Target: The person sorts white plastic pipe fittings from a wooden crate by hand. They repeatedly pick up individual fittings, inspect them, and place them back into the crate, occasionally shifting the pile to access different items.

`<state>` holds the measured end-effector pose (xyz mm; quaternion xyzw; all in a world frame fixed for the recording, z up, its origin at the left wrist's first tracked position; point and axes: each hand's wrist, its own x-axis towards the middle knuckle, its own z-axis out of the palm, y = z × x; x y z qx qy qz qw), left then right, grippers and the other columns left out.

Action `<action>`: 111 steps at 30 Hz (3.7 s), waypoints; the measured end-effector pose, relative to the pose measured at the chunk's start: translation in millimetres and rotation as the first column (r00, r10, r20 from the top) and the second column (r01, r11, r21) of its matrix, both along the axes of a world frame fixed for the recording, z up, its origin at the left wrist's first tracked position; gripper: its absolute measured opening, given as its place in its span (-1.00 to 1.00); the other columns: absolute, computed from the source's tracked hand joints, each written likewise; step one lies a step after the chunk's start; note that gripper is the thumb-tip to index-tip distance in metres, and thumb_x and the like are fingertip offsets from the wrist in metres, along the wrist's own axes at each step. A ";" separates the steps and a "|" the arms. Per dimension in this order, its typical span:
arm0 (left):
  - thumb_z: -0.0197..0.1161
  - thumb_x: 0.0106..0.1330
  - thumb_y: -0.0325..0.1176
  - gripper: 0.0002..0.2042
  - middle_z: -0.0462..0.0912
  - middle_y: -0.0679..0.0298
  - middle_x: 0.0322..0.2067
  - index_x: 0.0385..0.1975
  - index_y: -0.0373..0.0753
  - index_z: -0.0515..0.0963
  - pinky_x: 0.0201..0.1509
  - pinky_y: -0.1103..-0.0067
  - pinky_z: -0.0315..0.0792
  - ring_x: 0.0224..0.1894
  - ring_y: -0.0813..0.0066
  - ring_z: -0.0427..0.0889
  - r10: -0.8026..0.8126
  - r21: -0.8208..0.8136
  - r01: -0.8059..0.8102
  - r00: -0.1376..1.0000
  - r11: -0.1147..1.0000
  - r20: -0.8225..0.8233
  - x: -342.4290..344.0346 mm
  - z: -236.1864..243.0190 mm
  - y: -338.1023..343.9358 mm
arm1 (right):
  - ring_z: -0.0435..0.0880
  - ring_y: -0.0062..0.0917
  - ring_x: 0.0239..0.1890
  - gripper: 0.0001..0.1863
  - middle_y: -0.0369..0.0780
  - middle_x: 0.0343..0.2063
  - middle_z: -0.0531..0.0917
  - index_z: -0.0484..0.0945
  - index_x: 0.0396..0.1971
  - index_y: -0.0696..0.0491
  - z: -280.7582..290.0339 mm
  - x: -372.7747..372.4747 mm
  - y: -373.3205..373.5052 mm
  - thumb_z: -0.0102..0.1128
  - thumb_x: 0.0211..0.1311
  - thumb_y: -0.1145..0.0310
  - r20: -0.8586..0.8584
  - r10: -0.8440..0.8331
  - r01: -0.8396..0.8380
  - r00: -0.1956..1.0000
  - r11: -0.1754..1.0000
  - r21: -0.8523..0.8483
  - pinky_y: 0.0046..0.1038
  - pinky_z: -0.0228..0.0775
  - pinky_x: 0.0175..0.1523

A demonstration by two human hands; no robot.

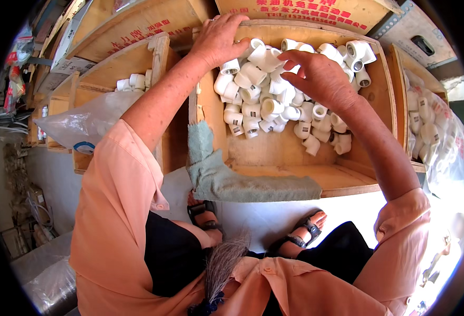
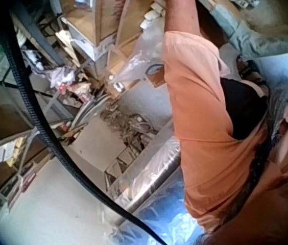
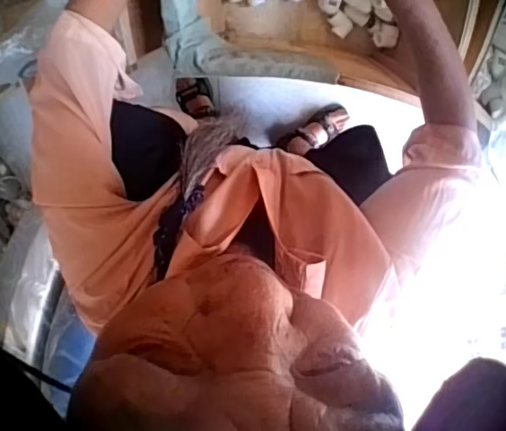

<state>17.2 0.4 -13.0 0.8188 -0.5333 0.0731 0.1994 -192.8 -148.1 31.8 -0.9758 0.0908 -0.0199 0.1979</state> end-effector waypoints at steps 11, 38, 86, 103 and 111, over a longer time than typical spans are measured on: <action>0.34 0.12 -0.15 -0.49 0.53 0.08 -0.01 0.07 -0.16 0.42 0.19 0.23 0.32 0.12 0.06 0.45 0.017 0.045 -0.016 0.999 0.999 -0.034 -8.2 8.3 -0.2 | 0.73 -0.55 -0.29 -0.52 -0.31 -0.18 0.73 0.46 0.19 -0.14 -13.2 -6.6 -7.3 0.26 0.25 0.36 -0.006 0.012 -0.012 1.000 0.995 0.095 -0.44 0.61 -0.13; 0.35 0.15 -0.18 -0.51 0.50 0.09 0.02 0.06 -0.19 0.42 0.23 0.24 0.29 0.15 0.06 0.41 0.018 0.062 -0.013 0.996 0.998 -0.083 -10.4 14.3 1.6 | 0.72 -0.32 -0.20 -0.80 -0.18 -0.32 0.70 0.62 -0.18 -0.01 -121.4 -102.2 3.4 0.15 0.20 0.42 -0.640 0.331 -0.480 0.693 0.875 -0.067 -0.29 0.59 -0.18; 0.31 0.15 -0.17 -0.50 0.53 0.18 0.06 0.11 -0.10 0.42 0.31 0.31 0.20 0.20 0.18 0.42 0.008 0.006 -0.008 1.000 1.000 -0.016 -4.2 1.8 -1.5 | 0.72 -0.39 -0.13 -0.59 -0.14 -0.06 0.58 0.53 0.06 0.06 -19.4 18.6 -27.9 0.29 0.18 0.40 0.204 0.011 -0.042 0.979 0.988 0.149 -0.32 0.55 0.05; 0.29 0.16 -0.08 -0.46 0.50 0.14 0.12 0.14 -0.10 0.41 0.33 0.31 0.20 0.23 0.15 0.41 0.001 0.022 -0.001 1.000 1.000 0.003 -1.6 -1.2 -2.9 | 0.66 -0.16 -0.08 -0.61 -0.06 -0.22 0.67 0.47 0.05 0.03 -102.4 -74.4 1.6 0.16 0.19 0.39 -0.702 0.143 -0.213 0.697 0.977 -0.012 -0.19 0.53 -0.08; 0.29 0.16 -0.13 -0.48 0.53 0.17 0.08 0.13 -0.10 0.41 0.32 0.30 0.20 0.20 0.17 0.43 0.019 0.010 -0.019 1.000 1.000 0.005 -3.5 1.3 2.3 | 0.71 -0.24 -0.17 -0.77 -0.15 -0.29 0.70 0.57 -0.14 0.00 -123.6 -77.4 5.4 0.14 0.19 0.44 -0.666 0.200 -0.267 0.719 0.964 0.002 -0.22 0.58 -0.12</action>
